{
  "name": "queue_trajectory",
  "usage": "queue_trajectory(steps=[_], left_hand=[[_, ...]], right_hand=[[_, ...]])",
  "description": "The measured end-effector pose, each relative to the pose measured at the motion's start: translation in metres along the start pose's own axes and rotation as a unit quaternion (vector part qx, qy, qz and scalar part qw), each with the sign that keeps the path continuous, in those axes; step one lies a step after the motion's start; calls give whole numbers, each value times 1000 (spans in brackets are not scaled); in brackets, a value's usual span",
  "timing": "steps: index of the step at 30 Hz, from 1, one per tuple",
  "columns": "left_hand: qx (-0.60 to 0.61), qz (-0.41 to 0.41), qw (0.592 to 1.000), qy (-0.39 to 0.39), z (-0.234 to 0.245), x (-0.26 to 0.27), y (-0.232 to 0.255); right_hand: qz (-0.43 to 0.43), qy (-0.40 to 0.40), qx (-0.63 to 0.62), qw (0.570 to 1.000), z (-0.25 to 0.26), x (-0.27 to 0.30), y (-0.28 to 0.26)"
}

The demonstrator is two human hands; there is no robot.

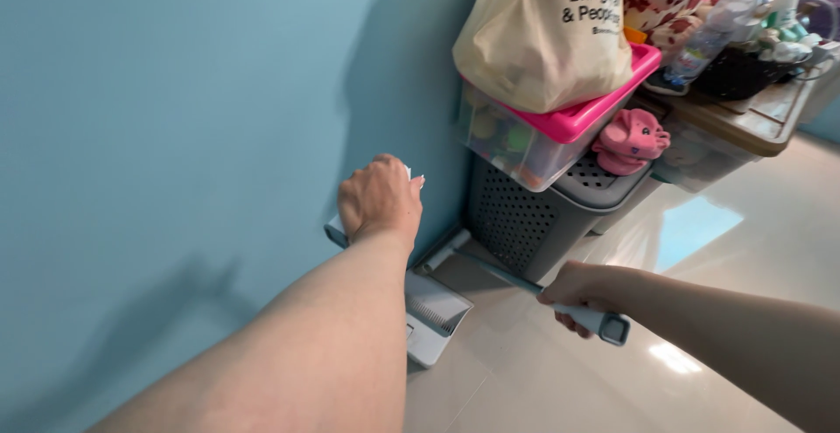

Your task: Sweep the floor in the bedroom using a dustpan and a broom.

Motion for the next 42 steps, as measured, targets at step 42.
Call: queue_trajectory(steps=[42], left_hand=[[64,-27,993,-97,9,65,104]], right_hand=[[-101,161,93,977,105,94,215]])
Point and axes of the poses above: each hand's wrist, its own x-axis away from the middle knuckle, its own z-axis out of the back of the hand, y = z × x, the point moved 9 cm from there along -x, towards the middle knuckle, and after that the axes turned 14 degrees about -x, right-handed, at the moved point
